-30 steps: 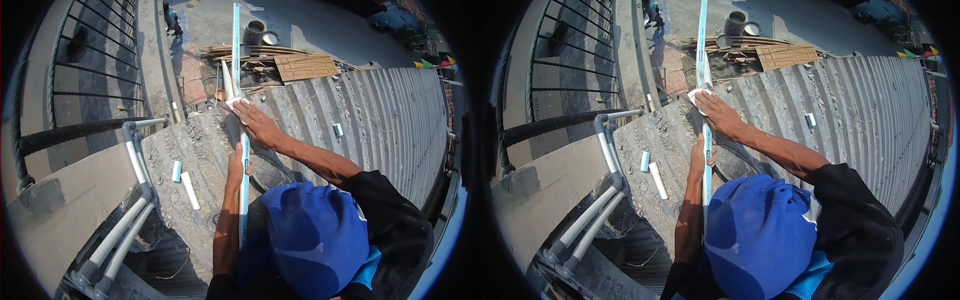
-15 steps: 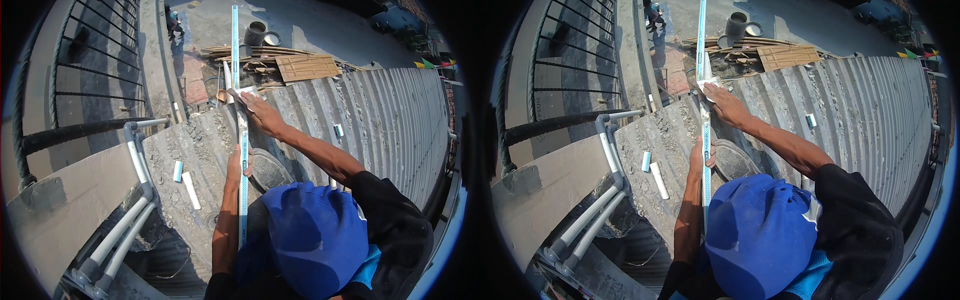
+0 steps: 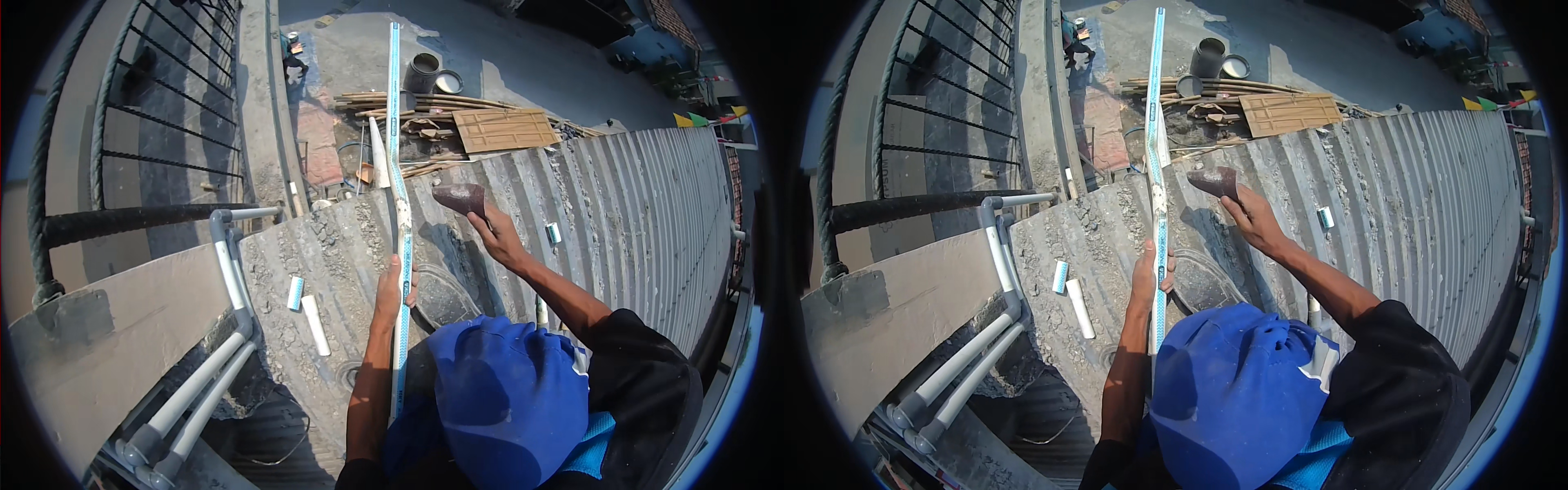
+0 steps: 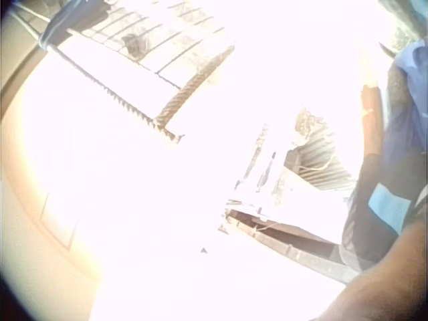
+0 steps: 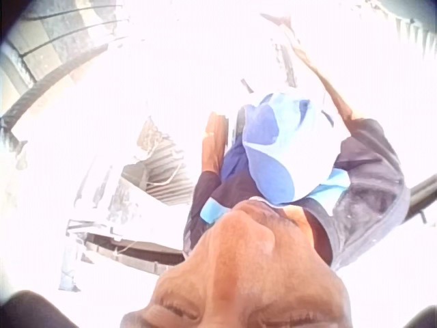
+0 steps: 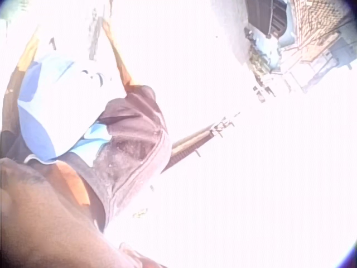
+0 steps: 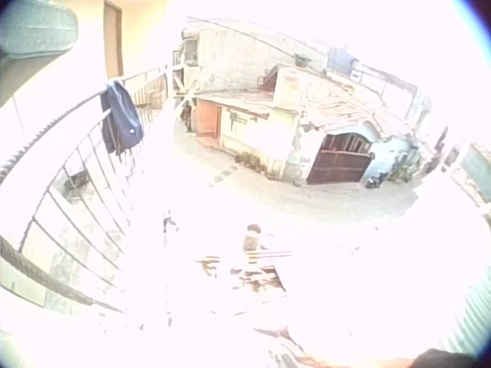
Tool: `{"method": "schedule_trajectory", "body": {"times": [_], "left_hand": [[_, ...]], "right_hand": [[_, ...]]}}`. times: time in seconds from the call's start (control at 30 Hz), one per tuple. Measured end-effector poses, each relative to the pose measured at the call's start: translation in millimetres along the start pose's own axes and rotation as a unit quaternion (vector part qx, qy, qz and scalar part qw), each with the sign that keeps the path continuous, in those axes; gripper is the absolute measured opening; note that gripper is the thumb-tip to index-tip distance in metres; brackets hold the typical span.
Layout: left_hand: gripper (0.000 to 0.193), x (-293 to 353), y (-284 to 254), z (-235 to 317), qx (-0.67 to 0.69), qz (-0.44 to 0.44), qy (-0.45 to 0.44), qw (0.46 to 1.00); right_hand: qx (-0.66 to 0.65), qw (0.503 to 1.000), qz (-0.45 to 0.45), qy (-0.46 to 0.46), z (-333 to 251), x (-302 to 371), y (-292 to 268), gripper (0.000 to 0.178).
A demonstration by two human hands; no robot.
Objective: The person handles a curved PVC pipe, sands its surface using sandpaper, and attaches pipe fittings to connect the pipe onto the building's plumbing framework.
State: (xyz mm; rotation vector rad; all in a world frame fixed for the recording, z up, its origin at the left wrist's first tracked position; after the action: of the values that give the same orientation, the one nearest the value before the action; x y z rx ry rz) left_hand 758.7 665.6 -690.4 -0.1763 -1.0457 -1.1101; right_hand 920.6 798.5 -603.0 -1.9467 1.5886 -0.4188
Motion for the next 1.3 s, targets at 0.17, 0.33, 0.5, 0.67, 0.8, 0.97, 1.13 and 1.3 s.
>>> {"method": "schedule_trajectory", "body": {"times": [0.17,0.33,0.5,0.67,0.8,0.97,1.13,1.3], "left_hand": [[0.055,3,3,3,-0.001,-0.009,-0.002,1.000],[0.050,11,11,15,-0.086,0.020,0.053,0.995],[0.046,23,12,16,-0.205,0.052,0.122,0.970],[0.046,47,22,17,-0.139,0.005,0.072,0.988],[0.041,62,20,18,-0.279,0.010,0.207,0.938],[0.034,93,10,58,-0.305,0.100,0.242,0.915],[0.028,124,-8,82,-0.370,0.206,0.280,0.862],[0.029,156,-37,112,-0.447,0.271,0.233,0.820]], "right_hand": [[-0.230,0.888,-0.029,0.398,86,116,-40,0.034],[0.394,0.912,-0.021,0.111,68,127,-87,0.044],[0.229,0.967,-0.012,-0.109,-18,29,-36,0.053],[0.172,0.787,-0.177,-0.566,-105,7,52,0.038],[0.076,0.720,-0.228,-0.651,-123,12,71,0.016],[0.055,0.652,-0.289,-0.699,-152,5,80,0.014],[0.060,0.641,-0.413,-0.644,-185,-6,121,0.015],[0.107,0.627,-0.404,-0.657,-233,-22,138,0.012]]}}
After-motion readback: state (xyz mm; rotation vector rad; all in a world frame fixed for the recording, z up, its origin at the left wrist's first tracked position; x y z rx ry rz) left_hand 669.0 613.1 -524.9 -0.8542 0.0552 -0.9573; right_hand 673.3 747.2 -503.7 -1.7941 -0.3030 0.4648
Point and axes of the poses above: each hand's wrist, its own x-axis away from the middle knuckle, its own y-axis out of the palm, z = x × y, the point moved 8 cm from there along -x, towards the middle knuckle, and after that the axes turned 15 degrees about z, right-handed, at the moved point
